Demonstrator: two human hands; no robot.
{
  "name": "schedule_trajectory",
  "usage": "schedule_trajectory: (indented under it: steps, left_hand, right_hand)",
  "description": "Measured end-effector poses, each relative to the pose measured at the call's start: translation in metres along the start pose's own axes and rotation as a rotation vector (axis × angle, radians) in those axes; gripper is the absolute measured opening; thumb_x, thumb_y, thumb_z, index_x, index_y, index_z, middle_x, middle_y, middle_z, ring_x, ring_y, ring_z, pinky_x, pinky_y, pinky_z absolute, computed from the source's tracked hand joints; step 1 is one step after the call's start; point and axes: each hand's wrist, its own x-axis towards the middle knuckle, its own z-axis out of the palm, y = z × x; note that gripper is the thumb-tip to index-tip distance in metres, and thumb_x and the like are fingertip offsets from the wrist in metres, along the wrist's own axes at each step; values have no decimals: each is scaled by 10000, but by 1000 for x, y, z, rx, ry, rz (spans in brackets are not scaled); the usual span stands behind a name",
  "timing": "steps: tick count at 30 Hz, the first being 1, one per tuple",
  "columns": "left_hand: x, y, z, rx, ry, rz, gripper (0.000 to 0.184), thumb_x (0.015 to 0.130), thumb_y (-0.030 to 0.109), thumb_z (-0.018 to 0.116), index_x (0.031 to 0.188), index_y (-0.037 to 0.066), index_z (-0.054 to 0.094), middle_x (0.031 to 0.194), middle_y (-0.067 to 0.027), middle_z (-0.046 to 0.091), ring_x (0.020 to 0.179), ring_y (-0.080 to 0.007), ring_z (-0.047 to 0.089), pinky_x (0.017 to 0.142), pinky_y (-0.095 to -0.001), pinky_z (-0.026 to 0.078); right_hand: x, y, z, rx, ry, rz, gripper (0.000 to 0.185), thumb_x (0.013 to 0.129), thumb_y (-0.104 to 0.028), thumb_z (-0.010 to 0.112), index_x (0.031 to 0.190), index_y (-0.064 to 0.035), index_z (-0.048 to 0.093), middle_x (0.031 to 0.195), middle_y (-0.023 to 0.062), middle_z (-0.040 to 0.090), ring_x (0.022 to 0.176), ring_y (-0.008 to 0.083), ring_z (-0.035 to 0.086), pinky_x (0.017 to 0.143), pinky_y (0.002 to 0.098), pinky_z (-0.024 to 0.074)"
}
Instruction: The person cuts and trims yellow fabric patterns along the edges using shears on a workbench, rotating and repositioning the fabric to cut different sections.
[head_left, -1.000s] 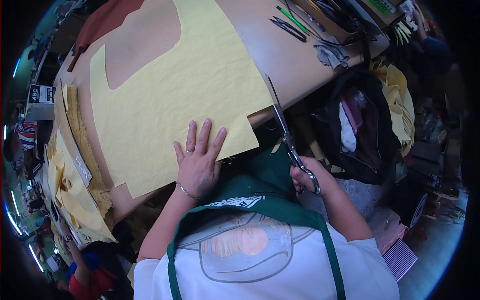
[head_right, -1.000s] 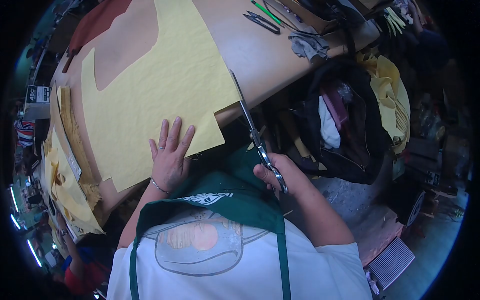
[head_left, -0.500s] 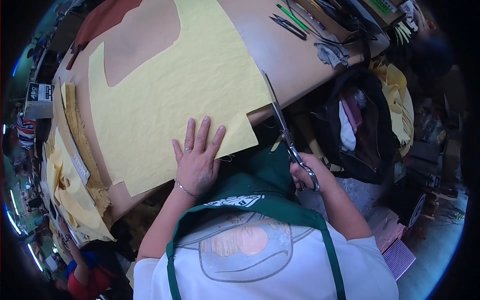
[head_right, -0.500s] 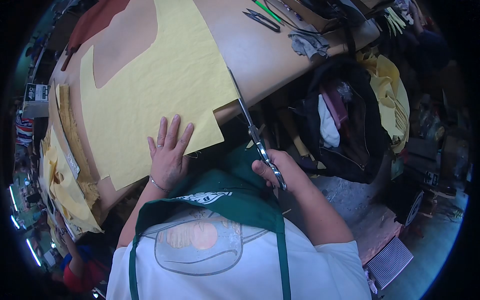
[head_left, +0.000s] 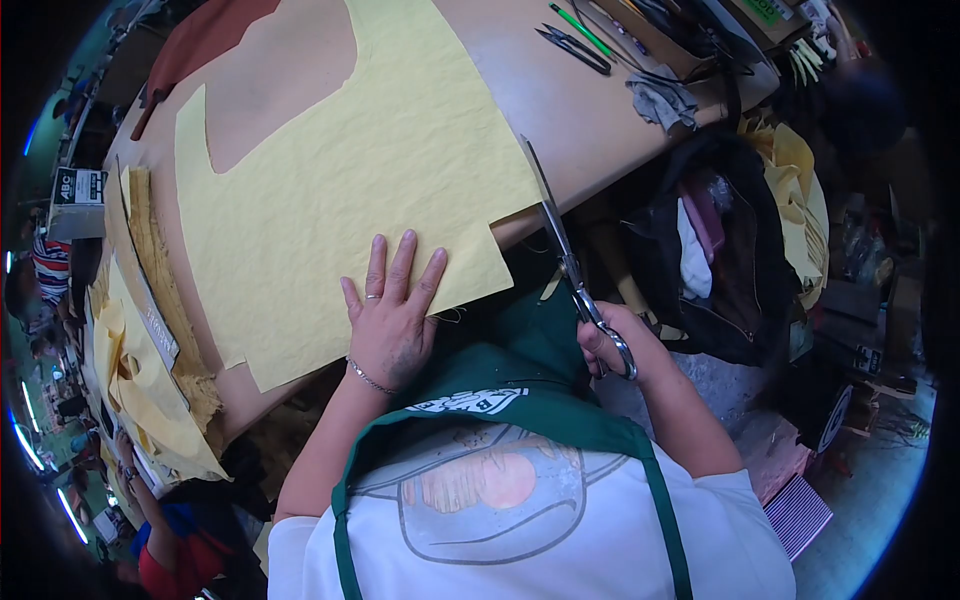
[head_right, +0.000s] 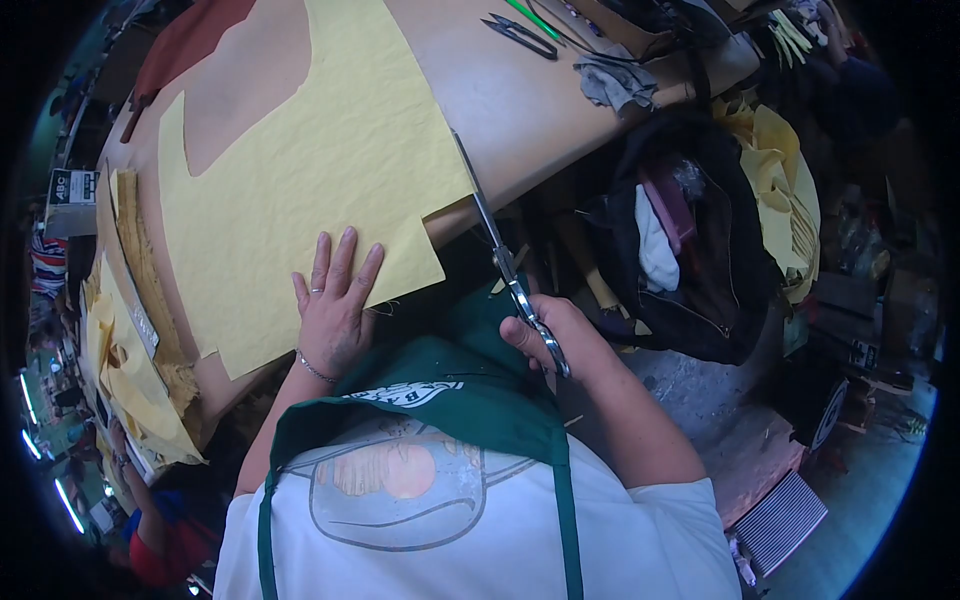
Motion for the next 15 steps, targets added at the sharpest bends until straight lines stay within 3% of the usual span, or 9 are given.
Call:
schedule_trajectory:
  steps: [15]
  left_hand:
    - [0, 0, 0, 7, 1, 3, 660, 687, 47, 472, 1300, 248, 333, 1410, -54, 164, 1307, -308, 87, 931, -647, 120]
  right_hand:
    - [-6, 1, 6, -39, 88, 11, 648, 608, -691, 550, 657, -50, 468, 515, 0, 455, 430, 78, 489, 401, 215, 416]
